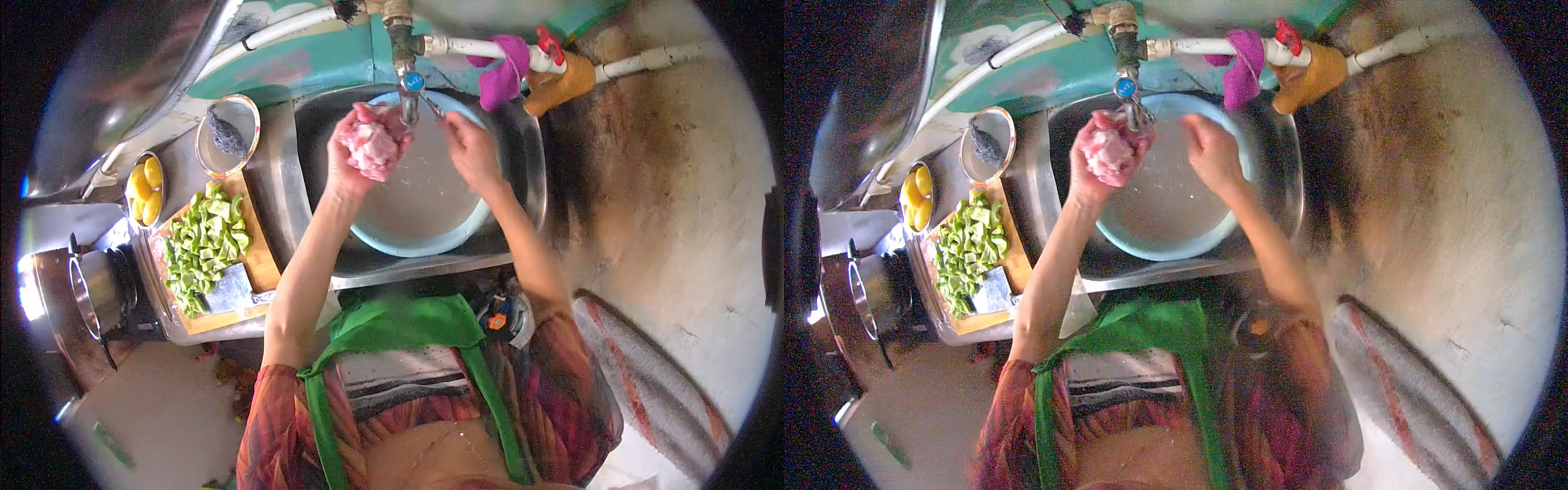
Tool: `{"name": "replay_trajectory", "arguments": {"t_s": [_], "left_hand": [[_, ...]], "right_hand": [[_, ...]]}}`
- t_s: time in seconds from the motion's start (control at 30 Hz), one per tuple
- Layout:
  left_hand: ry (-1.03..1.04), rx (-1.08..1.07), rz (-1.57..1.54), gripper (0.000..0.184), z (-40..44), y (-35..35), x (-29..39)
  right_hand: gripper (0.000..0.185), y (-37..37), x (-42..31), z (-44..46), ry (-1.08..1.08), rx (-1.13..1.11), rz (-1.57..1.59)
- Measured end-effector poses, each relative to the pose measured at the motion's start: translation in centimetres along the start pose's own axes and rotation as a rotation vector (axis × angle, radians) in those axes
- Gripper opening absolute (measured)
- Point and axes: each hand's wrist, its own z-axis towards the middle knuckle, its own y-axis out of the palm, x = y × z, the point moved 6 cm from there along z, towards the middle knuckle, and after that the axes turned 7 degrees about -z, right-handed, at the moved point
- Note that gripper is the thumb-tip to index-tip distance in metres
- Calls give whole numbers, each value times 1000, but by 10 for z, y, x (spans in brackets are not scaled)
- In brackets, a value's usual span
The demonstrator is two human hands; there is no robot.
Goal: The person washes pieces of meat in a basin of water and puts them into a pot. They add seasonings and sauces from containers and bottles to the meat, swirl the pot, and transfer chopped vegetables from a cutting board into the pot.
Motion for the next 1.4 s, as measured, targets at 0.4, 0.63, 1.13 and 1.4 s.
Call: {"name": "replay_trajectory", "arguments": {"t_s": [0.4,0.63,1.13,1.4], "left_hand": [[106,-98,-51,41,-80,8,14],[124,-9,-71,42,-92,-5,0],[226,60,-113,43,-158,-12,-4],[258,49,-100,42,-174,-18,-7]], "right_hand": [[21,-22,-36,8,-59,190,56],[28,-19,-119,27,-311,-109,235],[34,199,112,-70,-179,-402,-635],[42,213,59,-124,86,-829,-442]]}}
